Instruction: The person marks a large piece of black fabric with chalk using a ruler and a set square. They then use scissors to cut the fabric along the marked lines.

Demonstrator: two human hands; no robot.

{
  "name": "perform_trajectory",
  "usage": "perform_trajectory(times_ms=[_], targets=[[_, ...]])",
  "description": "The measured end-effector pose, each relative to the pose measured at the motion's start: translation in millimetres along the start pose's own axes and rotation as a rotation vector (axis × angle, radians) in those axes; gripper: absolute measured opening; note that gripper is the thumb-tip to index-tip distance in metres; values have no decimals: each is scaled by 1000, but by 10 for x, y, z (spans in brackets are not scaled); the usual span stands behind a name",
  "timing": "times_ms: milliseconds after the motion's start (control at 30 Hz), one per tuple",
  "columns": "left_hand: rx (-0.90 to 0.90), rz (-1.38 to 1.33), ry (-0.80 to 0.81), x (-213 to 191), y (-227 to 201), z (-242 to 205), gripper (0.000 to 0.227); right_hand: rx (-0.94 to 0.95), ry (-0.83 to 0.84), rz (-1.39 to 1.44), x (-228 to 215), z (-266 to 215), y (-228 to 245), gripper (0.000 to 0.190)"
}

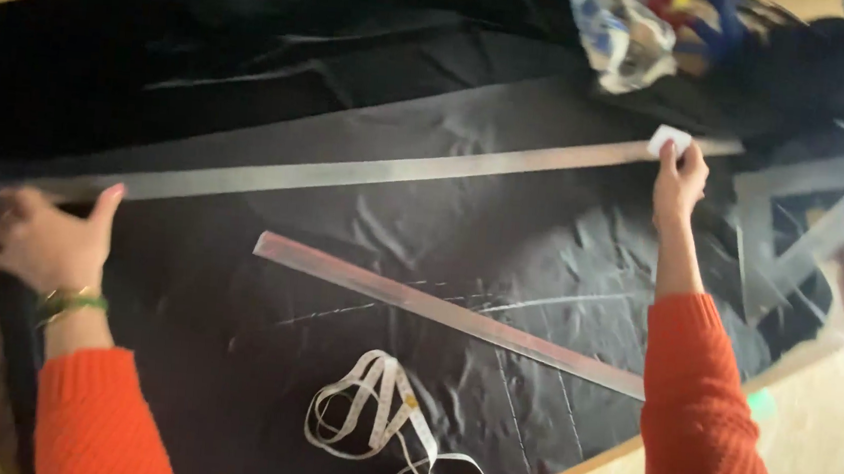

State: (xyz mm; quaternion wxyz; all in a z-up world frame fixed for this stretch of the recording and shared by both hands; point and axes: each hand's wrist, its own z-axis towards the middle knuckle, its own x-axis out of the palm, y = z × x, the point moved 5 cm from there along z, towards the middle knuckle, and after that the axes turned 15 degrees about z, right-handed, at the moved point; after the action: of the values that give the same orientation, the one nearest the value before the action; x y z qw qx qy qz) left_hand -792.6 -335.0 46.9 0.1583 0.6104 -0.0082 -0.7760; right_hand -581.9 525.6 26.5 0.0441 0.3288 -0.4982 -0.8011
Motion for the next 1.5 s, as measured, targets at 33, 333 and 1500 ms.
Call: perform_trajectory(times_ms=[33,333,1500], targets=[[27,-11,-7,100,-11,8,110,11,-26,-9,-50,26,-1,27],[79,33,-177,586,175,39,88,158,-185,760,-71,214,160,46],[54,-31,-12,308,48,23,101,-125,74,94,262,-370,241,26]])
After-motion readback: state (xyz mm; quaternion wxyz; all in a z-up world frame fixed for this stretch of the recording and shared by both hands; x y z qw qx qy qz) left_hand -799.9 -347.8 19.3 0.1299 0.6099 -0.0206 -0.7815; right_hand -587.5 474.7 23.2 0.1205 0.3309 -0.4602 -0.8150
